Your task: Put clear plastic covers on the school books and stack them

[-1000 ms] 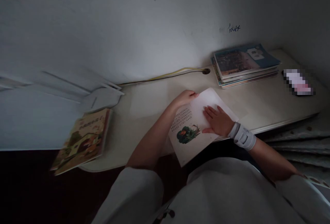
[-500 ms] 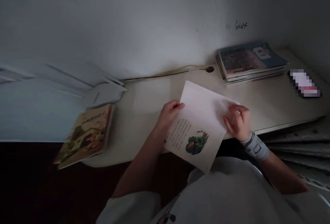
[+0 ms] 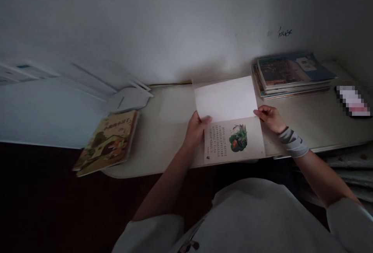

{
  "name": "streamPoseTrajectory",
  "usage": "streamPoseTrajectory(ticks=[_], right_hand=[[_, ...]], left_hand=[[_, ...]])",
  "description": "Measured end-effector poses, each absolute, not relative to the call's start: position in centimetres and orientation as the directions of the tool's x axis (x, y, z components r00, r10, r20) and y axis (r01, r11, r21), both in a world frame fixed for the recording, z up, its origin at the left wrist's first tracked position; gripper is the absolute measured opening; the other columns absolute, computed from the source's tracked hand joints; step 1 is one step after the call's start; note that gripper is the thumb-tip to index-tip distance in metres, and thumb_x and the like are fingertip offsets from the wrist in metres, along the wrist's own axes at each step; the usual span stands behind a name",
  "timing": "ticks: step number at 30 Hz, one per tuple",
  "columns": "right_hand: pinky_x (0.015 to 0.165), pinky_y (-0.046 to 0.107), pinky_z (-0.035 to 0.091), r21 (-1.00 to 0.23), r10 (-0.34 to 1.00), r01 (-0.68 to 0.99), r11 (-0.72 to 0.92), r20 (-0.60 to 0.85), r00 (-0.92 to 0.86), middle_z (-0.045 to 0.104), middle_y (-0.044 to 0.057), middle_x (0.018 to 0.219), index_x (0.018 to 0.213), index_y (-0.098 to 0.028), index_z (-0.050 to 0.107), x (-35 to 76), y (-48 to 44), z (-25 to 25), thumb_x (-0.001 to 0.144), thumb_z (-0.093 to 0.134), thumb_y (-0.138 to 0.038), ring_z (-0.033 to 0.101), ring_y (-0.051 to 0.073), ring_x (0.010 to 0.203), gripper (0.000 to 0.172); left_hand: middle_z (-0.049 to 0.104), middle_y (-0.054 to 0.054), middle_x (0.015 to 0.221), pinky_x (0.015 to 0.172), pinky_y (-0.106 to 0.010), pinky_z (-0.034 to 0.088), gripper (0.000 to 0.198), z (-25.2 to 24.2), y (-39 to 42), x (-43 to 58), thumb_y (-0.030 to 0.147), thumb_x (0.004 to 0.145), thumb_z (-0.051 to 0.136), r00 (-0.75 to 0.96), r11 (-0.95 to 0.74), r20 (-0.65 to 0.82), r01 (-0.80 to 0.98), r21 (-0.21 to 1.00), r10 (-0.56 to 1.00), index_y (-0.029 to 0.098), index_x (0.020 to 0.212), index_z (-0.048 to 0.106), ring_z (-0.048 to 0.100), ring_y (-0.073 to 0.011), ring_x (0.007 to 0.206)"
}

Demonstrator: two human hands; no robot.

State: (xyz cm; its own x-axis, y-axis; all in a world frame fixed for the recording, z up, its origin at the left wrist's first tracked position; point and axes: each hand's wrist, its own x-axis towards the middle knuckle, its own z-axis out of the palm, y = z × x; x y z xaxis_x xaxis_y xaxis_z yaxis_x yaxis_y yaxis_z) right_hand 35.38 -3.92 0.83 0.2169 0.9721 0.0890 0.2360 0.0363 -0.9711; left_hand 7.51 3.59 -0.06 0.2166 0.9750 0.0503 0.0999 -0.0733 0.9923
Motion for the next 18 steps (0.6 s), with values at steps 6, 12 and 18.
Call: streamPoseTrajectory(ticks=[6,12,18], right_hand=[[0.051,0.027,0.035,-0.951,0.942,0.305,0.047,0.143,0.304,0.039,-0.006,0.051,0.058,-0.022,0.047,34.5,-3.2,-0.2,0.072,0.061,-0.068,0.037,0.010,0.051,0.050],[0.077,0.040,0.052,-0.973,0.979,0.152,0.172,0.186,0.081,0.066,0.000,0.081,0.082,-0.024,0.061,35.6,-3.8,-0.2,0.066,0.074,-0.055,0.060,0.019,0.076,0.037],[0.102,0.045,0.043,-0.862,0.946,0.393,0.320,0.312,-0.087,0.065,0.008,0.118,0.109,-0.024,0.065,37.2,-5.1,0.1,0.076,0.070,-0.044,0.059,0.024,0.113,0.038]], left_hand=[[0.064,-0.003,0.087,0.068,-0.032,0.048,0.037,-0.6,3.7,7.3,0.028,0.062,0.071,0.126,-0.115,0.077,0.328,0.938,0.989,0.018,0.095,0.057,0.060,-0.0190,0.078],[0.066,-0.002,0.075,0.065,-0.031,0.049,0.026,-0.5,3.7,6.9,0.035,0.065,0.071,0.101,-0.112,0.089,0.257,0.960,0.991,0.016,0.081,0.061,0.061,-0.0178,0.071],[0.066,-0.010,0.114,0.098,-0.041,0.045,0.043,-0.5,3.6,4.9,0.036,0.065,0.075,0.366,-0.256,0.180,0.170,0.952,0.913,0.020,0.103,0.063,0.059,-0.0228,0.110]])
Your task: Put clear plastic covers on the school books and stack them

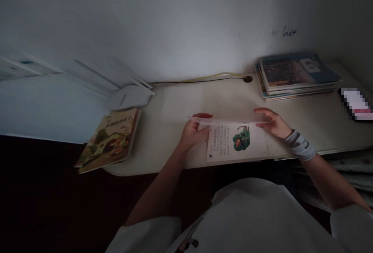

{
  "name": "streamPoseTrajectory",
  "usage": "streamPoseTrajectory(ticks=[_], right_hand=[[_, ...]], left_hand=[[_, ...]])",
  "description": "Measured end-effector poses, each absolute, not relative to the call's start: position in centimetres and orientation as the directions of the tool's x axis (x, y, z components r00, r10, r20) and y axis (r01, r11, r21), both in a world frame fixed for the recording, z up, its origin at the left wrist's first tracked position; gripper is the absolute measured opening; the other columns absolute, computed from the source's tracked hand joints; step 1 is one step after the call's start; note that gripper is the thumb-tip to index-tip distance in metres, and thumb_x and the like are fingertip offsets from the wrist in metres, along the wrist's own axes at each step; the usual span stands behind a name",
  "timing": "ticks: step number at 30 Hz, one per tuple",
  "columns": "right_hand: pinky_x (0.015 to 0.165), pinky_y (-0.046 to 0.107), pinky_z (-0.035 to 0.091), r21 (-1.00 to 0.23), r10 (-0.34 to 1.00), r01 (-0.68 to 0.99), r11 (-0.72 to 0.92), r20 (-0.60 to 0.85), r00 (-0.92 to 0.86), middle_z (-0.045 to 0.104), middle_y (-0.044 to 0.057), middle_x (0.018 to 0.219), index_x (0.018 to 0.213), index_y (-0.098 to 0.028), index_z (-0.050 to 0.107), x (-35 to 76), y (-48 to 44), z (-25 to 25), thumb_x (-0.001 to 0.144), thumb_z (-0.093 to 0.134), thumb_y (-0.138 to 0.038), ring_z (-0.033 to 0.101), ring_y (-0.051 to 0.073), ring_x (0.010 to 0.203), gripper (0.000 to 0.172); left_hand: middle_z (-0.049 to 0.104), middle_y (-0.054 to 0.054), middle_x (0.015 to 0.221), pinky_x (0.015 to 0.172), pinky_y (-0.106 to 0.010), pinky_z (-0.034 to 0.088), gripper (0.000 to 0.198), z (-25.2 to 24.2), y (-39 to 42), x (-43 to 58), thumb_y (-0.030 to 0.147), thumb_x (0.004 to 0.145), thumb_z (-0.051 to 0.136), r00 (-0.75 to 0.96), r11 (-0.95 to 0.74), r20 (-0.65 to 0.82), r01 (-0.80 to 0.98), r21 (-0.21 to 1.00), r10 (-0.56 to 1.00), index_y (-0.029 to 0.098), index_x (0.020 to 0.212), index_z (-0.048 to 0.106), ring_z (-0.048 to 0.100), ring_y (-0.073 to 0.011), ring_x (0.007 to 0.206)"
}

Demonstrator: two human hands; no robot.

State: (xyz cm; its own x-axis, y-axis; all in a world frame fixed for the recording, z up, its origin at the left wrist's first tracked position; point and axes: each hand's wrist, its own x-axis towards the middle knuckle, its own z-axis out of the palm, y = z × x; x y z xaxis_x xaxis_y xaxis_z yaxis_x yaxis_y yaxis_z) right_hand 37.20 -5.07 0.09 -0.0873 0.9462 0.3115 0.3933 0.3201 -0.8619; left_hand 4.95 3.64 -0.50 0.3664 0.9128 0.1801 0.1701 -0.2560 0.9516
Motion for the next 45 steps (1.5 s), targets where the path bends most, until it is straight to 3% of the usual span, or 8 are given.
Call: streamPoseTrajectory(ticks=[7,11,14,20,26,32,40,45], right_hand=[[0.107,0.056,0.035,-0.649,0.834,0.560,0.514,0.226,-0.503,0.068,0.009,0.118,0.115,-0.026,0.065,38.0,-4.3,-1.1,0.086,0.059,-0.035,0.053,0.029,0.124,0.032],[0.110,0.054,0.033,-0.526,0.793,0.623,0.578,0.184,-0.580,0.051,0.013,0.140,0.131,-0.023,0.055,38.4,-3.7,-2.4,0.082,0.062,-0.028,0.039,0.030,0.136,0.050],[0.111,0.053,0.032,-0.490,0.804,0.657,0.573,0.178,-0.568,0.041,0.015,0.147,0.133,-0.020,0.053,38.9,-4.0,-2.3,0.080,0.063,-0.027,0.036,0.031,0.137,0.055],[0.104,0.051,0.042,-0.563,0.923,0.734,0.381,0.182,-0.339,0.052,0.010,0.138,0.129,-0.024,0.054,41.5,-4.1,-0.8,0.091,0.042,-0.032,0.048,0.029,0.129,0.041],[0.096,0.050,0.044,-0.468,0.961,0.840,0.276,0.105,-0.257,0.061,0.019,0.116,0.117,-0.013,0.060,38.6,-1.5,-1.0,0.070,0.067,-0.056,0.057,0.035,0.109,0.064],[0.069,0.032,0.044,-0.491,0.983,0.852,0.182,0.093,-0.156,0.062,0.007,0.079,0.079,-0.017,0.064,37.3,0.0,-1.8,0.081,0.056,-0.038,0.057,0.019,0.074,0.022],[0.075,0.036,0.042,-0.257,0.976,0.955,0.150,0.194,-0.101,0.064,0.012,0.081,0.083,-0.017,0.061,35.6,-0.3,-2.0,0.089,0.043,-0.025,0.057,0.024,0.080,0.021],[0.078,0.035,0.043,-0.241,0.968,0.945,0.222,0.174,-0.183,0.064,0.013,0.088,0.090,-0.016,0.061,36.7,-0.5,-1.5,0.091,0.044,-0.029,0.057,0.024,0.085,0.022]], left_hand=[[0.066,-0.010,0.121,0.109,-0.047,0.033,0.046,-1.8,4.5,3.3,0.034,0.077,0.064,0.742,-0.538,0.066,0.419,0.732,0.667,0.021,0.121,0.061,0.039,-0.0288,0.135],[0.055,-0.007,0.137,0.116,-0.049,0.019,0.056,-1.4,5.2,3.1,0.029,0.081,0.056,0.799,-0.645,-0.020,0.501,0.577,0.602,0.022,0.136,0.048,0.020,-0.0285,0.144],[0.041,-0.008,0.149,0.117,-0.046,0.017,0.061,-0.8,5.8,2.6,0.028,0.082,0.052,0.849,-0.737,-0.081,0.498,0.458,0.523,0.021,0.142,0.040,0.020,-0.0253,0.145],[0.044,-0.010,0.146,0.105,-0.040,0.038,0.050,0.0,7.4,1.1,0.036,0.091,0.038,0.733,-0.571,0.010,0.522,0.634,0.681,0.022,0.138,0.043,0.043,-0.0209,0.132],[0.063,-0.013,0.108,0.092,-0.040,0.045,0.039,-0.8,8.7,5.4,0.041,0.072,0.068,0.656,-0.568,-0.014,0.663,0.488,0.754,0.015,0.100,0.063,0.057,-0.0253,0.102],[0.060,-0.001,0.071,0.069,-0.028,0.041,0.011,-1.3,8.4,6.7,0.027,0.074,0.062,0.556,-0.410,-0.008,0.623,0.666,0.831,0.020,0.068,0.057,0.054,-0.0143,0.068],[0.054,0.002,0.059,0.062,-0.027,0.034,0.017,-1.9,8.2,8.0,0.023,0.074,0.062,0.379,-0.319,0.061,0.671,0.669,0.923,0.021,0.061,0.050,0.045,-0.0139,0.058],[0.057,0.000,0.070,0.066,-0.028,0.037,0.010,-1.5,7.4,7.1,0.030,0.079,0.057,0.460,-0.417,0.099,0.668,0.616,0.883,0.022,0.076,0.054,0.048,-0.0154,0.065]])
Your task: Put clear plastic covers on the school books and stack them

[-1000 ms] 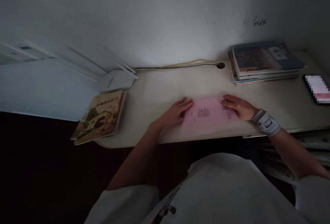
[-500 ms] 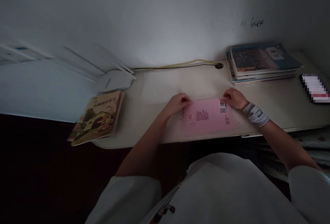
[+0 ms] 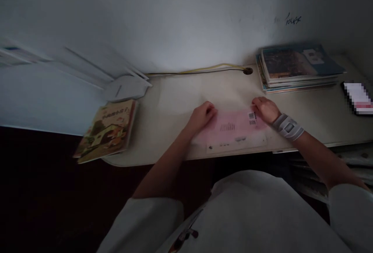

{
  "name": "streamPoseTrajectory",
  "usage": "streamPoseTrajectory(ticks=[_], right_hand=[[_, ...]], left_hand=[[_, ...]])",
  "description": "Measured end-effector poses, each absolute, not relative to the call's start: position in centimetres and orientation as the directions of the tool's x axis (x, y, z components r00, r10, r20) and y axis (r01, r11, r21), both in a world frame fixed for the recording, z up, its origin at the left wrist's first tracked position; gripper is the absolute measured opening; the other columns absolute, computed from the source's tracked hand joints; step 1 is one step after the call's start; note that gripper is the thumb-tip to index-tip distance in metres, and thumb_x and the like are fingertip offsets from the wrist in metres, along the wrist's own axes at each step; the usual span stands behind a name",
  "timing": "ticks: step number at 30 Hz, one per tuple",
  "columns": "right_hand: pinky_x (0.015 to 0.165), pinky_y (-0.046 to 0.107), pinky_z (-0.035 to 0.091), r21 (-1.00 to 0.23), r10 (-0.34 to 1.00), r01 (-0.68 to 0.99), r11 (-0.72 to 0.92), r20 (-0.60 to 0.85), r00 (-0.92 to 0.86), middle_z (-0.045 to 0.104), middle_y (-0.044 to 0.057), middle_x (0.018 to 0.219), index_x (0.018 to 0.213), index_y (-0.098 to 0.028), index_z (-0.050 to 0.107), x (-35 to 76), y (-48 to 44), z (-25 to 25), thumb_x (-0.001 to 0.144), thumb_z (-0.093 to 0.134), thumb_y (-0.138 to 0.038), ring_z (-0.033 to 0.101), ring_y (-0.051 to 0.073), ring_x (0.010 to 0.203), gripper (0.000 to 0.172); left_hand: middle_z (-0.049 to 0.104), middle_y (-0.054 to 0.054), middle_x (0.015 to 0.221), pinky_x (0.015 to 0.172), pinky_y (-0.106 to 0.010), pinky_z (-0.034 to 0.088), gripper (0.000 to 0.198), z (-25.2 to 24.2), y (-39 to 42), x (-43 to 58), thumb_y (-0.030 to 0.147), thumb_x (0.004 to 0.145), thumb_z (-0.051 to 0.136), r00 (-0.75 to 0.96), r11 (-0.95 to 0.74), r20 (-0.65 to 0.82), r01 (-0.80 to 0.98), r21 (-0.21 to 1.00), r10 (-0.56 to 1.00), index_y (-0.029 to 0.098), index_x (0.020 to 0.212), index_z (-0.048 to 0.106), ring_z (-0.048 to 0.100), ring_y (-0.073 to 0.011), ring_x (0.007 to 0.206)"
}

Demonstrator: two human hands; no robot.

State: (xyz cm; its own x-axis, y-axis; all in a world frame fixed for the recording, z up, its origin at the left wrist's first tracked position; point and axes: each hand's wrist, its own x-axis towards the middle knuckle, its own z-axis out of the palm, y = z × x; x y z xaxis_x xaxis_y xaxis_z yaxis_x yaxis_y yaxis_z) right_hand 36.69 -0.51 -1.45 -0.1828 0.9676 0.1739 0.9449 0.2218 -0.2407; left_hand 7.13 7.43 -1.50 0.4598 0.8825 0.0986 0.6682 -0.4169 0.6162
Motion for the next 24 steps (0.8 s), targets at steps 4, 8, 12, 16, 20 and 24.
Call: streamPoseTrajectory(ticks=[4,8,12,16,20,24], right_hand=[[0.075,0.034,0.043,-0.327,0.943,0.885,0.330,0.152,-0.296,0.059,0.009,0.078,0.079,-0.018,0.060,38.7,-1.0,-1.0,0.089,0.048,-0.040,0.055,0.022,0.078,0.027],[0.070,0.033,0.044,-0.465,0.936,0.817,0.341,0.085,-0.342,0.059,0.006,0.077,0.082,-0.018,0.061,39.6,-0.9,-0.7,0.084,0.052,-0.043,0.054,0.020,0.073,0.027],[0.064,0.030,0.042,-0.467,0.939,0.836,0.287,-0.033,-0.341,0.059,0.005,0.071,0.075,-0.019,0.059,39.3,-0.6,-0.4,0.082,0.052,-0.035,0.053,0.018,0.068,0.019],[0.066,0.030,0.042,-0.384,0.968,0.894,0.232,-0.001,-0.251,0.061,0.006,0.074,0.071,-0.020,0.056,38.2,-0.9,-0.2,0.081,0.049,-0.023,0.055,0.018,0.070,0.012],[0.071,0.033,0.043,-0.311,0.986,0.937,0.157,0.102,-0.132,0.063,0.011,0.082,0.079,-0.019,0.055,36.7,-2.3,-0.5,0.086,0.041,-0.022,0.057,0.021,0.076,0.016],[0.074,0.034,0.044,-0.295,0.979,0.949,0.114,0.194,-0.057,0.064,0.013,0.087,0.083,-0.019,0.053,36.0,-3.5,-1.0,0.089,0.039,-0.023,0.059,0.024,0.084,0.017]], left_hand=[[0.055,-0.003,0.076,0.068,-0.030,0.039,0.017,-0.9,6.8,5.4,0.036,0.075,0.063,0.564,-0.475,0.045,0.645,0.599,0.824,0.020,0.076,0.055,0.050,-0.0170,0.071],[0.055,-0.001,0.073,0.065,-0.029,0.038,0.015,-0.7,7.0,5.1,0.031,0.071,0.065,0.566,-0.412,-0.033,0.638,0.650,0.824,0.020,0.070,0.055,0.049,-0.0158,0.067],[0.054,0.001,0.063,0.062,-0.029,0.036,0.013,-0.6,6.9,5.7,0.026,0.070,0.063,0.537,-0.357,-0.086,0.664,0.657,0.839,0.021,0.065,0.052,0.046,-0.0144,0.060],[0.053,0.001,0.063,0.063,-0.029,0.036,0.011,-0.6,6.2,6.3,0.025,0.074,0.058,0.471,-0.367,0.008,0.676,0.640,0.882,0.022,0.068,0.049,0.047,-0.0145,0.060],[0.057,0.000,0.073,0.066,-0.029,0.040,0.006,-0.4,5.5,6.3,0.027,0.078,0.054,0.391,-0.315,0.050,0.652,0.690,0.919,0.021,0.080,0.052,0.051,-0.0148,0.066],[0.063,-0.003,0.088,0.065,-0.029,0.042,0.045,-0.3,5.0,5.8,0.025,0.065,0.068,0.429,-0.201,-0.096,0.593,0.780,0.898,0.021,0.108,0.055,0.054,-0.0145,0.068]])
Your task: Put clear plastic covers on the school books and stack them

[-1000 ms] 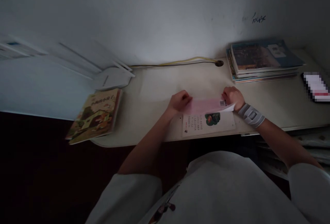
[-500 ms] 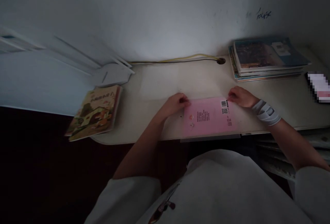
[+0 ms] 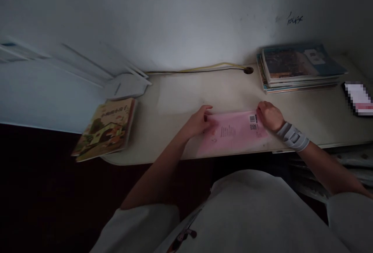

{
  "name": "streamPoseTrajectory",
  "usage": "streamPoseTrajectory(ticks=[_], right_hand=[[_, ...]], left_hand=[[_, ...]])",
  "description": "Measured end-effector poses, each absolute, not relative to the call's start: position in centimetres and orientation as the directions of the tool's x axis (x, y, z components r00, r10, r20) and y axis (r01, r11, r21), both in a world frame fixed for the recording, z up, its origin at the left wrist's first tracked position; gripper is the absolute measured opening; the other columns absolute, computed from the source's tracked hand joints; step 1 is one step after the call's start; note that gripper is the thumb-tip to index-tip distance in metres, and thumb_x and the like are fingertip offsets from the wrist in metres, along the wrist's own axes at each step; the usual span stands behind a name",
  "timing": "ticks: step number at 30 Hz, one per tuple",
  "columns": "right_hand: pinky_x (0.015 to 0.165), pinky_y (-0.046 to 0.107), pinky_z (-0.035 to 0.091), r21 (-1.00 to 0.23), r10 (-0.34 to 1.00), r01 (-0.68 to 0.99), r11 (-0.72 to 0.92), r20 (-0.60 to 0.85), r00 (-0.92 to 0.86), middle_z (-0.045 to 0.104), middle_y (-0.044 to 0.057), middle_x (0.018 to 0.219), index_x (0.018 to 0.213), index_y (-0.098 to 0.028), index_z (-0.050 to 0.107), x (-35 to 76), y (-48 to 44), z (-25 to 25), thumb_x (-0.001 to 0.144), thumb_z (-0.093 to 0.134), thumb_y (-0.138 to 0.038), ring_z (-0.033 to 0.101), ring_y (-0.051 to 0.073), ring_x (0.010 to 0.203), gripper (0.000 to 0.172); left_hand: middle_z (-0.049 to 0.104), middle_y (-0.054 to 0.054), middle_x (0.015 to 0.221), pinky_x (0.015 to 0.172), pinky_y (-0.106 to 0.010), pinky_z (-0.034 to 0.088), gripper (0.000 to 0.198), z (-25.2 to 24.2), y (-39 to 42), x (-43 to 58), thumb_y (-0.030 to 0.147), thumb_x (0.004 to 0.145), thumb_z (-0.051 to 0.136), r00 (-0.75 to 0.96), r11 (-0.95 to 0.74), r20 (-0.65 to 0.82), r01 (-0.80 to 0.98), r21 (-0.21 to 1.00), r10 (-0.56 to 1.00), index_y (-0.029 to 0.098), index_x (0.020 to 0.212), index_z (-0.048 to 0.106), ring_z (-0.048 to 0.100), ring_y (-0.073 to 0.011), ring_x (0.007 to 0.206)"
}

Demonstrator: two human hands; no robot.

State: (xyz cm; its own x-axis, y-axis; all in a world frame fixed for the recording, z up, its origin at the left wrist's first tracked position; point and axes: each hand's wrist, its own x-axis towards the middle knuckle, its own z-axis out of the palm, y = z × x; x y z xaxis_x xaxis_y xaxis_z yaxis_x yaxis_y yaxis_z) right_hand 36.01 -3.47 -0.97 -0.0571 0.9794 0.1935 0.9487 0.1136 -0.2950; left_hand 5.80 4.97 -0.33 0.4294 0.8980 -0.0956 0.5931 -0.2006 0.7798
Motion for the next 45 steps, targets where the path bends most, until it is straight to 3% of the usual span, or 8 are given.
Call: streamPoseTrajectory(ticks=[4,7,10,14,21,30,36,45], right_hand=[[0.067,0.034,0.046,-0.508,0.978,0.857,0.089,0.207,0.021,0.063,0.008,0.076,0.083,-0.021,0.051,36.8,-3.5,-1.2,0.088,0.044,-0.030,0.058,0.021,0.071,0.013],[0.059,0.034,0.048,-0.817,0.992,0.573,0.062,0.111,0.052,0.063,0.003,0.072,0.086,-0.023,0.050,37.4,-3.4,-1.0,0.083,0.054,-0.047,0.058,0.019,0.064,0.025],[0.060,0.033,0.051,-0.958,0.999,0.284,0.024,0.013,-0.042,0.066,0.001,0.077,0.091,-0.024,0.052,37.2,-3.4,-0.2,0.076,0.063,-0.054,0.062,0.018,0.070,0.035],[0.059,0.030,0.048,-0.974,0.973,0.178,0.140,0.168,0.157,0.057,-0.003,0.069,0.083,-0.026,0.053,35.8,-3.2,2.1,0.081,0.061,-0.053,0.055,0.013,0.061,0.028],[0.056,0.031,0.040,-0.885,0.825,0.388,0.258,0.411,0.388,0.033,-0.003,0.054,0.058,-0.024,0.038,33.8,-2.5,6.2,0.083,0.048,-0.067,0.037,0.013,0.054,0.051],[0.063,0.030,0.045,-0.966,0.975,0.172,0.194,0.170,-0.144,0.059,-0.002,0.075,0.080,-0.023,0.055,35.1,-3.0,5.8,0.065,0.076,-0.054,0.054,0.014,0.067,0.040],[0.050,0.026,0.030,-0.942,0.973,0.250,0.225,0.232,-0.001,0.040,-0.005,0.053,0.056,-0.020,0.045,35.2,-3.1,5.3,0.075,0.061,-0.065,0.036,0.009,0.051,0.051],[0.049,0.026,0.027,-0.920,0.960,0.283,0.270,0.281,-0.003,0.032,-0.006,0.051,0.052,-0.021,0.039,34.4,-3.0,5.5,0.082,0.053,-0.065,0.030,0.009,0.050,0.055]], left_hand=[[0.064,-0.002,0.082,0.064,-0.028,0.044,0.030,-0.9,4.6,5.8,0.029,0.064,0.068,0.378,-0.044,-0.125,0.409,0.911,0.917,0.019,0.092,0.062,0.057,-0.0149,0.070],[0.060,0.000,0.074,0.060,-0.025,0.042,0.022,-0.9,4.1,6.6,0.036,0.070,0.064,0.257,0.031,-0.079,0.186,0.982,0.963,0.020,0.084,0.061,0.054,-0.0126,0.065],[0.058,0.003,0.071,0.059,-0.024,0.041,0.020,0.1,3.5,7.6,0.040,0.073,0.063,0.122,-0.009,0.007,0.022,1.000,0.993,0.022,0.080,0.057,0.053,-0.0111,0.063],[0.057,0.003,0.067,0.055,-0.023,0.042,0.030,2.4,3.4,8.5,0.048,0.075,0.065,0.066,-0.010,0.020,-0.145,0.989,0.998,0.021,0.071,0.054,0.055,-0.0111,0.060],[0.065,-0.004,0.067,0.049,-0.024,0.044,0.047,5.0,3.8,8.8,0.061,0.075,0.062,0.180,0.176,-0.138,-0.221,0.959,0.974,0.015,0.080,0.067,0.060,-0.0133,0.057],[0.060,0.000,0.060,0.048,-0.023,0.043,0.037,3.5,5.0,7.2,0.054,0.071,0.069,0.056,0.097,-0.088,-0.194,0.976,0.995,0.018,0.069,0.064,0.057,-0.0118,0.053],[0.067,-0.003,0.066,0.049,-0.023,0.045,0.035,3.3,5.3,7.1,0.046,0.064,0.077,0.195,0.216,-0.169,-0.254,0.943,0.966,0.016,0.081,0.069,0.062,-0.0145,0.057],[0.067,-0.001,0.061,0.047,-0.019,0.045,0.019,3.5,5.2,8.2,0.028,0.061,0.078,0.077,0.238,-0.226,-0.234,0.943,0.971,0.016,0.065,0.065,0.059,-0.0103,0.051]])
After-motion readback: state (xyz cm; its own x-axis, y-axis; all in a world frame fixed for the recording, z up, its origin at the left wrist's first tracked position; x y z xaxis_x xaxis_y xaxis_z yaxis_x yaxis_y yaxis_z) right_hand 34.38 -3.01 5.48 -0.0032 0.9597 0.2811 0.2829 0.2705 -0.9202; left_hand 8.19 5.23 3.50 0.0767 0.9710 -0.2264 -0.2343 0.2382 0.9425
